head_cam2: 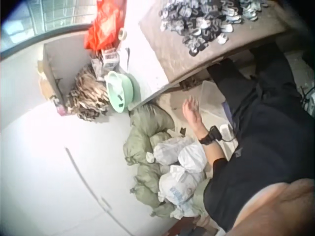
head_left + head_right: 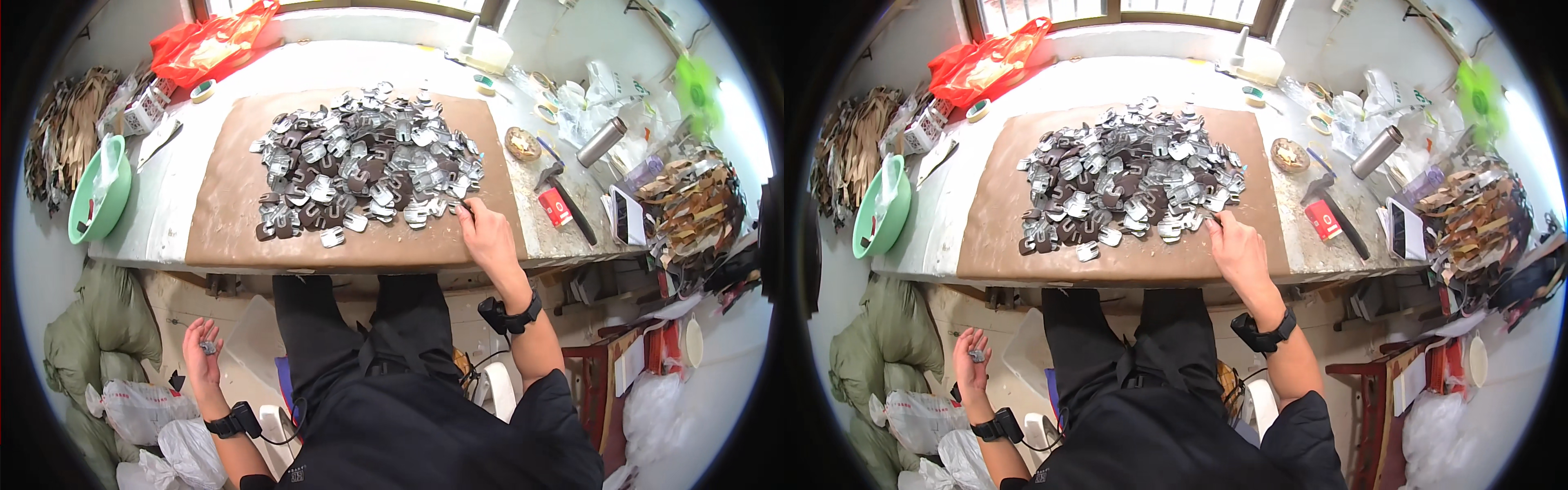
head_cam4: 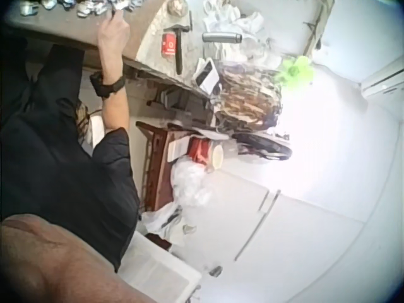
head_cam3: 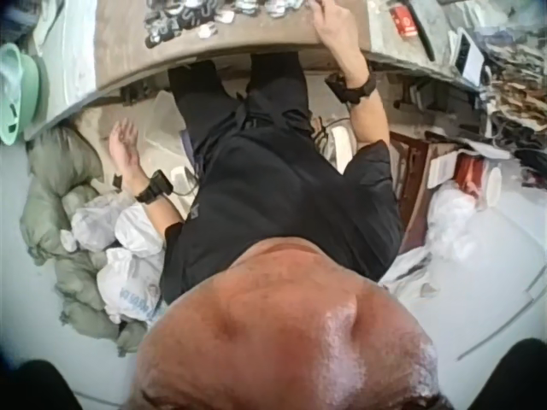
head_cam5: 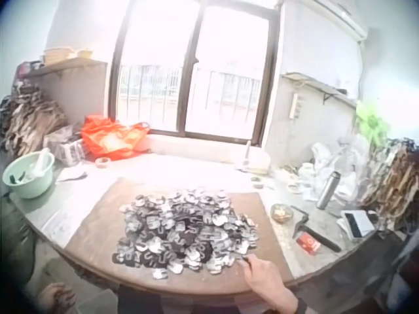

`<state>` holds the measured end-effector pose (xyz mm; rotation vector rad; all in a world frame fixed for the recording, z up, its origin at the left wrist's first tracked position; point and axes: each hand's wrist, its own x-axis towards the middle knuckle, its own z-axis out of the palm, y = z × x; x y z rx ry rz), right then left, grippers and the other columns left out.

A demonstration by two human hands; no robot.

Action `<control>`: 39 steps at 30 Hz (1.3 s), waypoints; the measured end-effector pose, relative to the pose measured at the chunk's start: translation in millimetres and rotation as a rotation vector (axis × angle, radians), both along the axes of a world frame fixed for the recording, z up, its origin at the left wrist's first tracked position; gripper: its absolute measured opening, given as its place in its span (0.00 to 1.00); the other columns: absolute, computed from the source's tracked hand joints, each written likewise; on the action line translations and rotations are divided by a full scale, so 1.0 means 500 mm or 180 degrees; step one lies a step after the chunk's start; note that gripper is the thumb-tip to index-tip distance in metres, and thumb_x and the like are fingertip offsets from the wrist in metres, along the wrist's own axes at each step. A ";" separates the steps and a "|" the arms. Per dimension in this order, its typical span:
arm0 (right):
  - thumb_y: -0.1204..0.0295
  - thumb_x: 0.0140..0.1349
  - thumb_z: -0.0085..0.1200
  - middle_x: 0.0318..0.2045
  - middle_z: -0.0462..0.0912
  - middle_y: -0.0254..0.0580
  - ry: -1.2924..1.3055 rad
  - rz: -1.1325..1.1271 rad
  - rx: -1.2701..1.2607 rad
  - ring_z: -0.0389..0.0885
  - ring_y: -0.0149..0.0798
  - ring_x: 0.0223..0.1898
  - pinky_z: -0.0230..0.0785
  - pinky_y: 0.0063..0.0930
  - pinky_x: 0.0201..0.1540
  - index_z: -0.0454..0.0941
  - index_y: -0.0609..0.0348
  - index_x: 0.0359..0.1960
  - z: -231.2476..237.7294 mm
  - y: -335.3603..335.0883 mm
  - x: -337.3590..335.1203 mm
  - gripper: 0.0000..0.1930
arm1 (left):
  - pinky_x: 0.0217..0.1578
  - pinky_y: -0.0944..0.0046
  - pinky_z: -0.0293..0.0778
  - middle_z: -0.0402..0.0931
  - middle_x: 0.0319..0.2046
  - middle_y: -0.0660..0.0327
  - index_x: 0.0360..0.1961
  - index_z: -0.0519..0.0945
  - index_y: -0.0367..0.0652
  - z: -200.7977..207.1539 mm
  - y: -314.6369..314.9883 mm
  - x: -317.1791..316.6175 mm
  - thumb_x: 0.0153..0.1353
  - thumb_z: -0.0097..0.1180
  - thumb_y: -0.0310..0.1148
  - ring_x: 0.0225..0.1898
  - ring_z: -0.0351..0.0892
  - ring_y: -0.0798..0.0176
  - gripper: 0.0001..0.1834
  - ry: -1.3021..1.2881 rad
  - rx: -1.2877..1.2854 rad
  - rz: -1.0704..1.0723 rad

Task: Sorting and inspecting small metal shoe components on a workbench.

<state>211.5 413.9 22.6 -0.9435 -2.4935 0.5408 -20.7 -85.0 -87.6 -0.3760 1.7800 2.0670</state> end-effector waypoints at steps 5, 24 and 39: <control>0.62 0.68 0.49 0.30 0.83 0.57 0.0050 -0.0094 0.0203 0.82 0.63 0.35 0.72 0.53 0.38 0.77 0.60 0.42 -0.021 0.040 0.012 0.13 | 0.55 0.52 0.65 0.74 0.56 0.59 0.55 0.74 0.46 -0.026 -0.011 -0.003 0.63 0.53 0.36 0.61 0.66 0.57 0.19 -0.0324 -0.1001 0.0011; 0.69 0.62 0.59 0.42 0.84 0.53 0.0281 0.0675 0.0092 0.83 0.47 0.40 0.74 0.37 0.45 0.79 0.62 0.51 -0.051 -0.045 -0.111 0.17 | 0.46 0.52 0.74 0.77 0.42 0.52 0.38 0.81 0.41 0.154 0.505 0.058 0.49 0.59 0.33 0.48 0.76 0.50 0.14 0.4415 -0.3290 -0.2291; 0.56 0.64 0.53 0.42 0.77 0.59 -0.0616 0.1994 0.1856 0.79 0.55 0.43 0.70 0.50 0.47 0.76 0.55 0.54 -0.022 -0.060 -0.149 0.22 | 0.39 0.44 0.76 0.82 0.34 0.49 0.36 0.83 0.41 0.058 0.681 -0.017 0.55 0.52 0.33 0.39 0.81 0.45 0.12 0.3214 -0.1423 -0.1846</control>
